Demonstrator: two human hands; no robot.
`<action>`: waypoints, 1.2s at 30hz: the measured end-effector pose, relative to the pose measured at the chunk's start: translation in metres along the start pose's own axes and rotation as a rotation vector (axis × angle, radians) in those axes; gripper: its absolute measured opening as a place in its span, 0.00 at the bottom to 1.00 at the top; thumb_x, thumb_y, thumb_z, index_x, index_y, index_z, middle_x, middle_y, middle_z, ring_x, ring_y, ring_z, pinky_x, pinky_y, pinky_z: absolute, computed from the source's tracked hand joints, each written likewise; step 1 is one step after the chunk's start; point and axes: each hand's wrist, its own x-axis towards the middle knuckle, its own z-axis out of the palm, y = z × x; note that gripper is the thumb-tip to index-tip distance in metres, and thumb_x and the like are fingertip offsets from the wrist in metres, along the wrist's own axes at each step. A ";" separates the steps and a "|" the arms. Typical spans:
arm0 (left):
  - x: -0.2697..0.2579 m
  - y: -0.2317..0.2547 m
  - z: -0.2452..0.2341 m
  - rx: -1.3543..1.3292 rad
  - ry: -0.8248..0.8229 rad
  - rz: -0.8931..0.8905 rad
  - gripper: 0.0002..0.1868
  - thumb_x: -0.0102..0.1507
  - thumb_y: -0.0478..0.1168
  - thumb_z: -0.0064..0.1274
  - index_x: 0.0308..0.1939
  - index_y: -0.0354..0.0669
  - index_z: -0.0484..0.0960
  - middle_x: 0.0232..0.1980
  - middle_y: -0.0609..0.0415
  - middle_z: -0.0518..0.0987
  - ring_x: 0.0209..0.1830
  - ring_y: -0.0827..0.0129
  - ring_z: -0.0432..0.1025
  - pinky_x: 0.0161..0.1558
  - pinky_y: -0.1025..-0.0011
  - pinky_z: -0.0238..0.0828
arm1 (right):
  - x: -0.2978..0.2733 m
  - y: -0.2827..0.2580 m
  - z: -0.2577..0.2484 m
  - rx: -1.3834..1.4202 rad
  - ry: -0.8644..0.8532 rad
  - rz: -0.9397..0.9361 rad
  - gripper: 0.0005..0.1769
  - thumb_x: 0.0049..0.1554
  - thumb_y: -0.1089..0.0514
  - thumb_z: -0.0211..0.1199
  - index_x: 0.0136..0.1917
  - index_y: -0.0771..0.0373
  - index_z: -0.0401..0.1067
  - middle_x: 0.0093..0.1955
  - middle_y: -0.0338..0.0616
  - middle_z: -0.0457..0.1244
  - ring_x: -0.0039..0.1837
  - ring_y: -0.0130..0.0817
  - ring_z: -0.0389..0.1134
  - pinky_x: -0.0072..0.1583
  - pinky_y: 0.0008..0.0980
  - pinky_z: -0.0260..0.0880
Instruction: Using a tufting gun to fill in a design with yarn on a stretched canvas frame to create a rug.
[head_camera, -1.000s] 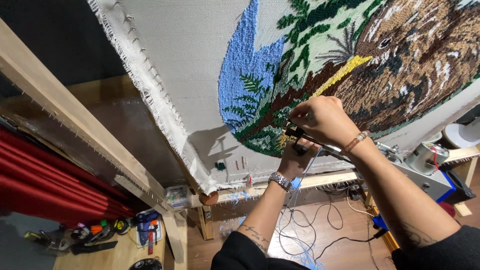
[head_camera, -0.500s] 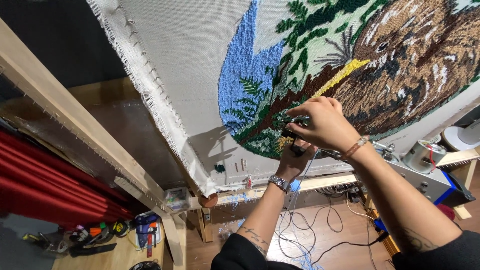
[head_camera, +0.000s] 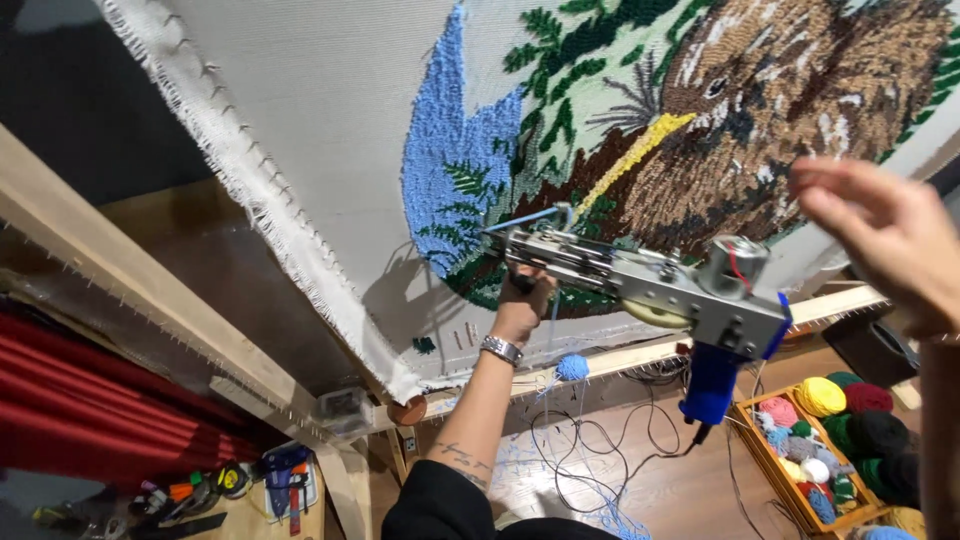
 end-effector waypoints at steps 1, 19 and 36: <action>0.002 0.001 0.000 0.058 0.021 0.032 0.08 0.66 0.38 0.62 0.42 0.48 0.76 0.39 0.54 0.79 0.41 0.63 0.78 0.46 0.66 0.77 | -0.007 0.013 0.001 0.112 -0.063 0.140 0.32 0.64 0.46 0.51 0.74 0.67 0.68 0.69 0.56 0.65 0.70 0.47 0.66 0.70 0.49 0.62; 0.012 0.025 0.046 0.258 0.001 -0.172 0.14 0.63 0.41 0.65 0.49 0.47 0.77 0.34 0.54 0.83 0.14 0.76 0.67 0.15 0.76 0.62 | -0.145 0.033 0.126 1.159 0.151 0.735 0.13 0.54 0.59 0.72 0.45 0.69 0.71 0.35 0.45 0.61 0.35 0.36 0.61 0.36 0.34 0.59; 0.056 0.179 0.103 0.322 0.546 -0.219 0.20 0.67 0.52 0.55 0.47 0.39 0.89 0.39 0.53 0.88 0.25 0.78 0.77 0.17 0.85 0.56 | -0.155 0.055 0.124 0.779 0.197 0.479 0.13 0.51 0.62 0.74 0.44 0.74 0.75 0.30 0.55 0.66 0.27 0.38 0.63 0.28 0.37 0.67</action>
